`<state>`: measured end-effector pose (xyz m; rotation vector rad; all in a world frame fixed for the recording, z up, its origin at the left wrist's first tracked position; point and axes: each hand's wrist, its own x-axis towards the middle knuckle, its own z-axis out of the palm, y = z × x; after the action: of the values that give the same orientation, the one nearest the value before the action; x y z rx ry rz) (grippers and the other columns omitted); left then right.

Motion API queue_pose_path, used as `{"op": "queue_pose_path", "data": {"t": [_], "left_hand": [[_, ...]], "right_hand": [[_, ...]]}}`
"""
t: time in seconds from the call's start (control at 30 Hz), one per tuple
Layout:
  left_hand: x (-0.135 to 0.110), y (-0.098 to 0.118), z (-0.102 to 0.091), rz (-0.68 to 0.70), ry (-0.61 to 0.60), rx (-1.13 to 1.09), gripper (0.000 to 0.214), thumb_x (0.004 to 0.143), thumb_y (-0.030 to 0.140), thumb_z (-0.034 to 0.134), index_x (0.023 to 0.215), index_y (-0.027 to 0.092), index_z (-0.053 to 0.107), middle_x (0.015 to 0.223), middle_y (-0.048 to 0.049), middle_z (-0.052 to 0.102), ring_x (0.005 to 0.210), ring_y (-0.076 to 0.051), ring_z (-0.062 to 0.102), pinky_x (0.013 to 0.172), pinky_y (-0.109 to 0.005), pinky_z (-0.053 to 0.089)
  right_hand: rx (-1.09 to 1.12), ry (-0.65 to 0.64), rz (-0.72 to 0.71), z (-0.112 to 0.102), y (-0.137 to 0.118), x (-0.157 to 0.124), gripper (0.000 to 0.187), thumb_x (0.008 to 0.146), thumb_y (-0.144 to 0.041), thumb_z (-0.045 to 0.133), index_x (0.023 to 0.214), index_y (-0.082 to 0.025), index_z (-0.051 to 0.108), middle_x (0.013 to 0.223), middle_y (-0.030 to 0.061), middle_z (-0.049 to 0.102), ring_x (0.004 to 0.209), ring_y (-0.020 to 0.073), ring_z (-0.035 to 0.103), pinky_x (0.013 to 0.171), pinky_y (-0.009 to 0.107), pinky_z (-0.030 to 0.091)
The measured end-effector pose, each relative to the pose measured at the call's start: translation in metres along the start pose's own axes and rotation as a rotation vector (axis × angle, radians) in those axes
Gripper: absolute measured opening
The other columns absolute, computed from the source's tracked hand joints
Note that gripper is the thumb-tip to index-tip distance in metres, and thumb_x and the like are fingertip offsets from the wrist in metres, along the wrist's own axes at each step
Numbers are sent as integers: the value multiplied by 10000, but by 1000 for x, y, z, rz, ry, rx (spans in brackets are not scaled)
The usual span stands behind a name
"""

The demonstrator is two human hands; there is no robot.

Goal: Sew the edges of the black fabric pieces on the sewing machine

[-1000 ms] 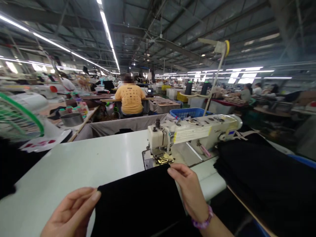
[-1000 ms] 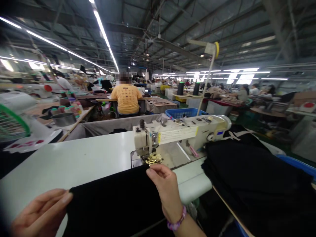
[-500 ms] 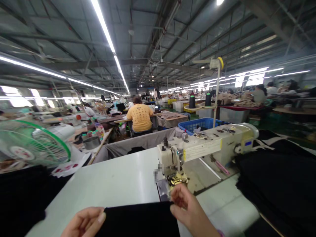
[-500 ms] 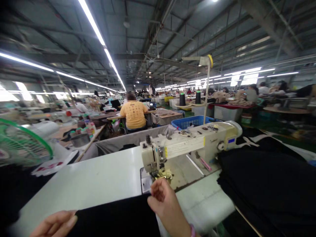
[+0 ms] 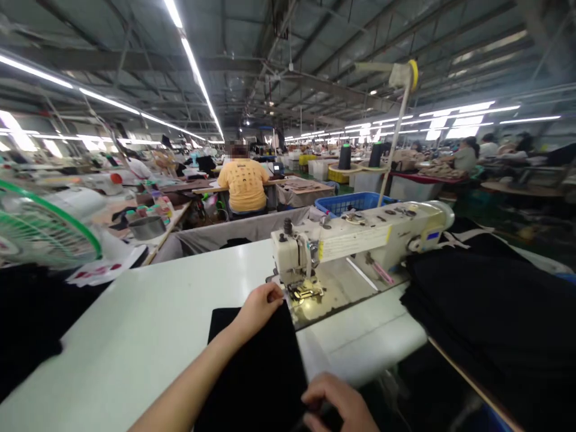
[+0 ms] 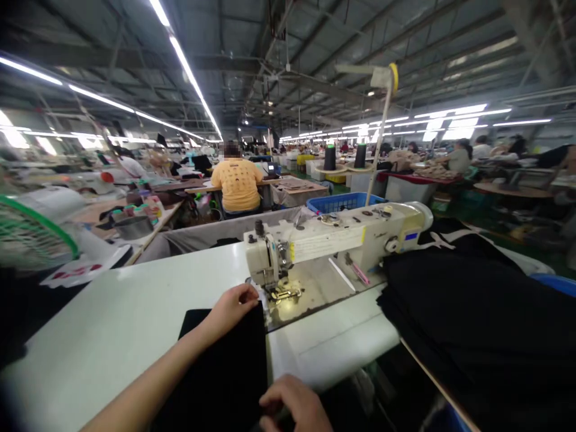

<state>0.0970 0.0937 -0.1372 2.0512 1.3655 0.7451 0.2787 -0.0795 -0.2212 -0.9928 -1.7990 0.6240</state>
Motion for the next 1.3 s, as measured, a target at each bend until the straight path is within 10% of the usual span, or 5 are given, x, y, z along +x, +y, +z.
{"op": "queue_pose_path", "data": {"t": [0.17,1.07,1.3], "left_hand": [[-2,-11,31,-5,-9,-68,22,695,227,554,702,210,565,665,12,602,655,-169,569,669,-292,445],[27,-21,43,-138,89,115,129,778,147,562,818,220,464,676,34,596,605,-161,593,569,-268,408],[-17,14,30,5,155,319,161,793,175,629,944,172,574,1027,-109,621,1030,-306,572,900,-460,447]], "right_hand": [[-290,64,-311,-25,-6,-1,356,745,22,436,995,-203,553,806,39,678,721,165,640,681,241,525],[-416,52,-400,-27,21,13,350,615,-19,450,892,-202,562,830,56,696,760,192,653,695,295,563],[-383,30,-389,-30,14,18,350,602,-2,429,865,-197,554,801,51,668,754,185,622,680,283,545]]}}
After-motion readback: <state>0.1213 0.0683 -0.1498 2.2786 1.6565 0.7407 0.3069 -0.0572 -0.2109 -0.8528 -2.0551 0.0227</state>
